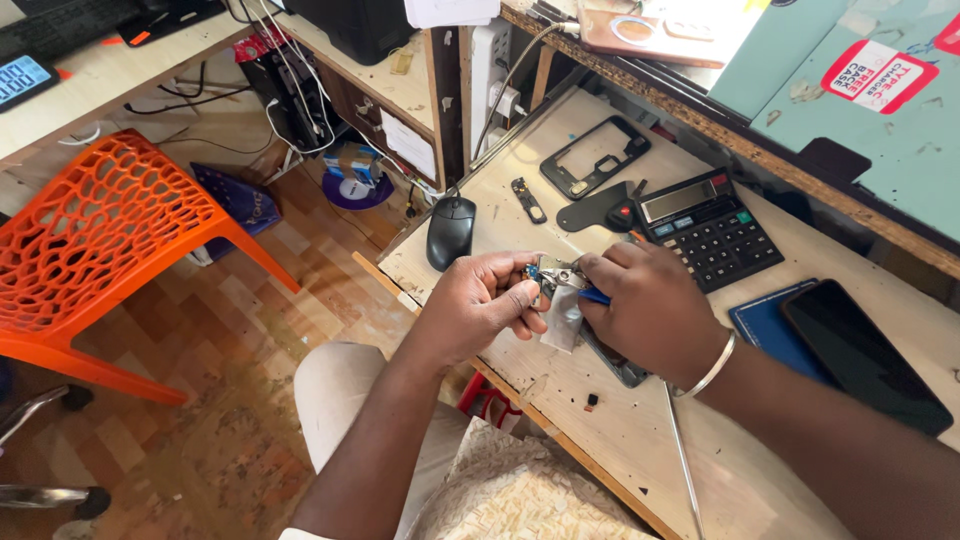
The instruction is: The person sits at a repair bench working on a disassembled smartphone. They use blue-handled pliers to grip and pull at the phone's internal components, then switch to an orange pry tool to lift and work on the exposed board and parts, handling small screws and components on the desk.
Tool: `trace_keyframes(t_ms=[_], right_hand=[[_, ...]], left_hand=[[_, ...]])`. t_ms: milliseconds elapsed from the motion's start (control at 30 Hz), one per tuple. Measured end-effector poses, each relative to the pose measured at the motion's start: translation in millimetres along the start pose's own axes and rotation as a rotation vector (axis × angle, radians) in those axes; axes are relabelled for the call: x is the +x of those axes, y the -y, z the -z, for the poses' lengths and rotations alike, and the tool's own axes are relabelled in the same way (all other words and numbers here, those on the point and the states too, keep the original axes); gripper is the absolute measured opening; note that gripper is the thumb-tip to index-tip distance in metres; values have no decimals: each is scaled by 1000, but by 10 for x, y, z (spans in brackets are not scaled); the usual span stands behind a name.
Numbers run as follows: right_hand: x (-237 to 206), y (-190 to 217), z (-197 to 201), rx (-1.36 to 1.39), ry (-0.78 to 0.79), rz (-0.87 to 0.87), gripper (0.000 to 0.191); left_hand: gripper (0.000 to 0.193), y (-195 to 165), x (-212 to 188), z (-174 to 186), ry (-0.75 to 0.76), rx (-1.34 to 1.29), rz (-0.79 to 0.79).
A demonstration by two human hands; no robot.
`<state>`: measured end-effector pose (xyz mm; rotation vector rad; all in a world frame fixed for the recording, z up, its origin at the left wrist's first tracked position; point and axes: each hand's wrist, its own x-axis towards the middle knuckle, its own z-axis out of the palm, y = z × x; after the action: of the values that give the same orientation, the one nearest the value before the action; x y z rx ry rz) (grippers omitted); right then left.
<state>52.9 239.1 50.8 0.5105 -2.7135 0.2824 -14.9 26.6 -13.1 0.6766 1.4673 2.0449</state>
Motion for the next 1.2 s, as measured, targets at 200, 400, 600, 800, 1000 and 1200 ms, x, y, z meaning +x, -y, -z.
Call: trace_keyframes(t_ms=[200,400,600,800,1000,1200], right_hand=[[76,-76,82,135,65,-4,34],[156,-151,147,185,156,26,40],[219,-188,181,207,240,-11,33],[281,-273,186,287,266,70,33],[324,-353,187,311,325,96,29],[327,-418,157,337,349,93,31]], left_hand=[[41,29,33,8,6,17,-25],[41,17,32,9,13,-38,16],[41,-3,17,-23,-22,26,36],[38,-24,-2,-65,-61,139,27],[38,-40,7,-101,-67,161,3],[40,-50,-2,-109,-79,183,4]])
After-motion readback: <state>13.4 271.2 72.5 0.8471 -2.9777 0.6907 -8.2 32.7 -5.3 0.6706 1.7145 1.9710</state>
